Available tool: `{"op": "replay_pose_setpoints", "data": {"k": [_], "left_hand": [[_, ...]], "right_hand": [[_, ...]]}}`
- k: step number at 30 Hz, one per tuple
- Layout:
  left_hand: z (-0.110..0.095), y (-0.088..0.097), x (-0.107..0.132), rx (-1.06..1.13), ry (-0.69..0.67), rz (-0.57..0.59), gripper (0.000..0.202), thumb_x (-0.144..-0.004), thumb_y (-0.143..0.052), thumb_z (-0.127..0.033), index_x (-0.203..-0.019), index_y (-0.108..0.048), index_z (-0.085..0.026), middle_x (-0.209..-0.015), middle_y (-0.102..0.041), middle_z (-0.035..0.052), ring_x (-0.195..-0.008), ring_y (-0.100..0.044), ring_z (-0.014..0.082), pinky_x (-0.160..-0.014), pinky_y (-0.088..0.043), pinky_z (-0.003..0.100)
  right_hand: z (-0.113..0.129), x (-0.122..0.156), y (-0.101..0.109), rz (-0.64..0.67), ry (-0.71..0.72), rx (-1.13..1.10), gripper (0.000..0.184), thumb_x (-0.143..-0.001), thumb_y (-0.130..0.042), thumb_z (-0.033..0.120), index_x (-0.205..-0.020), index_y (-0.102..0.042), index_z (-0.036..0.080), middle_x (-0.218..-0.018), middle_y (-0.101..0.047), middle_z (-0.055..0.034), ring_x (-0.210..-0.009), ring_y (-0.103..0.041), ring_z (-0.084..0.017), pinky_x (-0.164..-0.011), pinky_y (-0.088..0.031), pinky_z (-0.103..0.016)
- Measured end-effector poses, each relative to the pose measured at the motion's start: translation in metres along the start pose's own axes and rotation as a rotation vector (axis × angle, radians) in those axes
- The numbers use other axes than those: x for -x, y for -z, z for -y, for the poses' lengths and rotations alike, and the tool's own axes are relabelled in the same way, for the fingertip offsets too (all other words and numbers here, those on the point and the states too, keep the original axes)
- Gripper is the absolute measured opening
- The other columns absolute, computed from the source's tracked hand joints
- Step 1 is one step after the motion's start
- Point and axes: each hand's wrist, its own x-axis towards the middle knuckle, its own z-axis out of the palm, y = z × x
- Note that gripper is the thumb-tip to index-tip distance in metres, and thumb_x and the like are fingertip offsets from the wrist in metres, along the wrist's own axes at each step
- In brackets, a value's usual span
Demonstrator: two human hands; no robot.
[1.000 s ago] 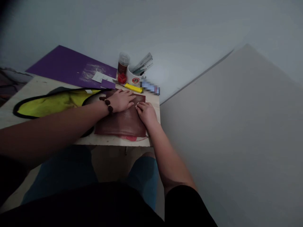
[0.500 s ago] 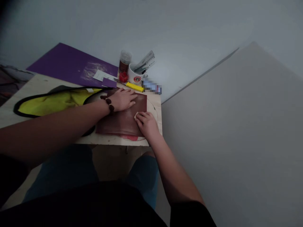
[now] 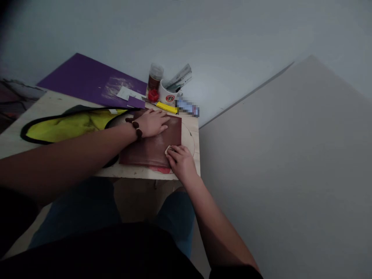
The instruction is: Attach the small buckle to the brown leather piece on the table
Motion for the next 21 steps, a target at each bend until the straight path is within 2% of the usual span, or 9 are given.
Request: {"op": "replay_pose_setpoints", "data": {"k": [2, 4, 10, 13, 15, 18, 21], "left_hand": [[0.000, 0.000, 0.000, 0.007, -0.010, 0.007, 0.057, -0.116, -0.045, -0.043, -0.164, -0.067, -0.023, -0.180, -0.055, 0.0144, -0.167, -0.047, 0.0355, -0.139, -0.029, 0.060], [0.001, -0.001, 0.000, 0.013, -0.019, 0.005, 0.056, -0.115, -0.046, -0.043, -0.162, -0.068, -0.023, -0.180, -0.056, 0.0145, -0.166, -0.047, 0.0357, -0.138, -0.030, 0.060], [0.004, -0.005, 0.000, 0.001, -0.039, -0.026, 0.053, -0.117, -0.047, -0.044, -0.162, -0.068, -0.026, -0.179, -0.057, 0.0134, -0.165, -0.049, 0.0334, -0.137, -0.031, 0.057], [0.004, -0.004, 0.000, -0.019, -0.041, -0.028, 0.053, -0.117, -0.046, -0.043, -0.162, -0.068, -0.025, -0.178, -0.057, 0.0141, -0.166, -0.049, 0.0343, -0.136, -0.033, 0.057], [0.003, -0.003, 0.000, -0.022, -0.032, -0.014, 0.054, -0.117, -0.046, -0.043, -0.162, -0.068, -0.023, -0.178, -0.057, 0.0150, -0.166, -0.049, 0.0353, -0.136, -0.034, 0.058], [0.001, 0.000, 0.001, -0.012, -0.022, 0.001, 0.056, -0.117, -0.046, -0.043, -0.164, -0.066, -0.020, -0.179, -0.056, 0.0156, -0.168, -0.047, 0.0356, -0.138, -0.032, 0.058], [0.000, 0.001, 0.002, 0.000, -0.014, -0.003, 0.054, -0.117, -0.047, -0.043, -0.164, -0.067, -0.024, -0.181, -0.055, 0.0136, -0.169, -0.046, 0.0346, -0.139, -0.031, 0.058]], "right_hand": [[0.004, 0.012, 0.000, -0.009, 0.002, -0.008, 0.026, -0.116, -0.070, 0.035, -0.129, -0.091, 0.029, -0.139, -0.088, -0.0098, -0.132, -0.079, -0.030, -0.124, -0.058, -0.057], [-0.002, 0.004, -0.002, 0.011, -0.017, -0.003, 0.025, -0.116, -0.070, 0.035, -0.129, -0.091, 0.030, -0.141, -0.087, -0.0094, -0.133, -0.078, -0.031, -0.124, -0.058, -0.058], [-0.045, -0.087, -0.007, 0.047, -0.101, 0.094, 0.026, -0.116, -0.069, 0.029, -0.129, -0.091, 0.025, -0.140, -0.087, -0.0101, -0.134, -0.078, -0.030, -0.124, -0.056, -0.051], [-0.051, -0.106, -0.006, 0.040, -0.128, 0.118, 0.023, -0.114, -0.072, 0.025, -0.127, -0.091, 0.021, -0.137, -0.088, -0.0115, -0.131, -0.079, -0.030, -0.123, -0.057, -0.049], [-0.044, -0.094, -0.005, 0.021, -0.134, 0.117, 0.024, -0.113, -0.074, 0.026, -0.129, -0.091, 0.021, -0.139, -0.088, -0.0115, -0.131, -0.079, -0.030, -0.121, -0.058, -0.049], [-0.024, -0.050, -0.001, 0.013, -0.084, 0.061, 0.025, -0.115, -0.072, 0.030, -0.131, -0.091, 0.025, -0.141, -0.087, -0.0097, -0.131, -0.079, -0.030, -0.121, -0.059, -0.050], [-0.005, -0.010, 0.002, -0.001, -0.057, 0.012, 0.026, -0.115, -0.071, 0.034, -0.131, -0.091, 0.028, -0.141, -0.087, -0.0097, -0.133, -0.079, -0.030, -0.122, -0.059, -0.054]]}}
